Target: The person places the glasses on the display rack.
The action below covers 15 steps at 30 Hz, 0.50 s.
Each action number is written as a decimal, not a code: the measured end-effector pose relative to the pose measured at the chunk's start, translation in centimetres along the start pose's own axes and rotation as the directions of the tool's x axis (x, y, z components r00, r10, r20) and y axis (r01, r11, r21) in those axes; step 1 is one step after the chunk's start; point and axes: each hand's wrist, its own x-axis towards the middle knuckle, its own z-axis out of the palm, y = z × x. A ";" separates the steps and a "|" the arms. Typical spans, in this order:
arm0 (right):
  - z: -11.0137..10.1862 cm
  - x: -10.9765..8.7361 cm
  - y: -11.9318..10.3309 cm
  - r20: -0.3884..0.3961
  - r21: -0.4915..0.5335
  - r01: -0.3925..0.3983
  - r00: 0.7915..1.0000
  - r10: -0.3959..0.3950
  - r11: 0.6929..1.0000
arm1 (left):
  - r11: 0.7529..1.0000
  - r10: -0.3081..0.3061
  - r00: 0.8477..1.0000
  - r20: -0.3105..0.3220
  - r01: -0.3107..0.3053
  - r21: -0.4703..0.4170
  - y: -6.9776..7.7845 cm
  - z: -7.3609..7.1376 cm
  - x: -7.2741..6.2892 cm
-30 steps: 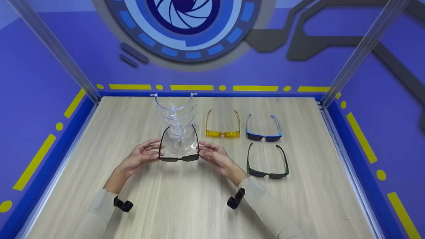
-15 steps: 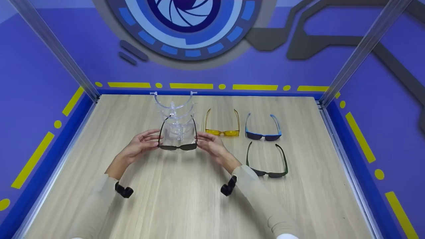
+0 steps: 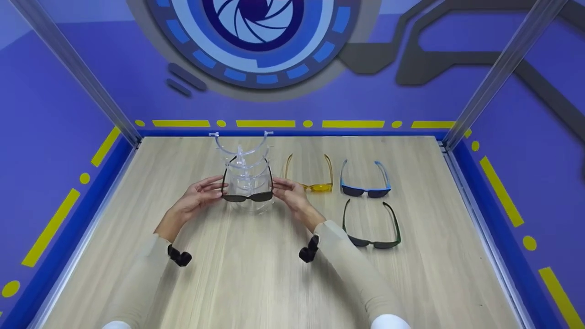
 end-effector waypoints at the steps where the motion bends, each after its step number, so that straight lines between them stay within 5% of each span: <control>1: 0.0 0.2 0.0 -0.007 -0.003 0.005 1.000 -0.005 1.000 | 1.000 -0.002 1.000 -0.008 0.002 -0.003 0.0 0.1 0.2; 15: 0.1 1.9 1.0 -0.067 -0.079 0.060 0.996 -0.066 0.995 | 1.000 -0.019 0.997 -0.076 0.018 -0.020 0.0 0.3 1.8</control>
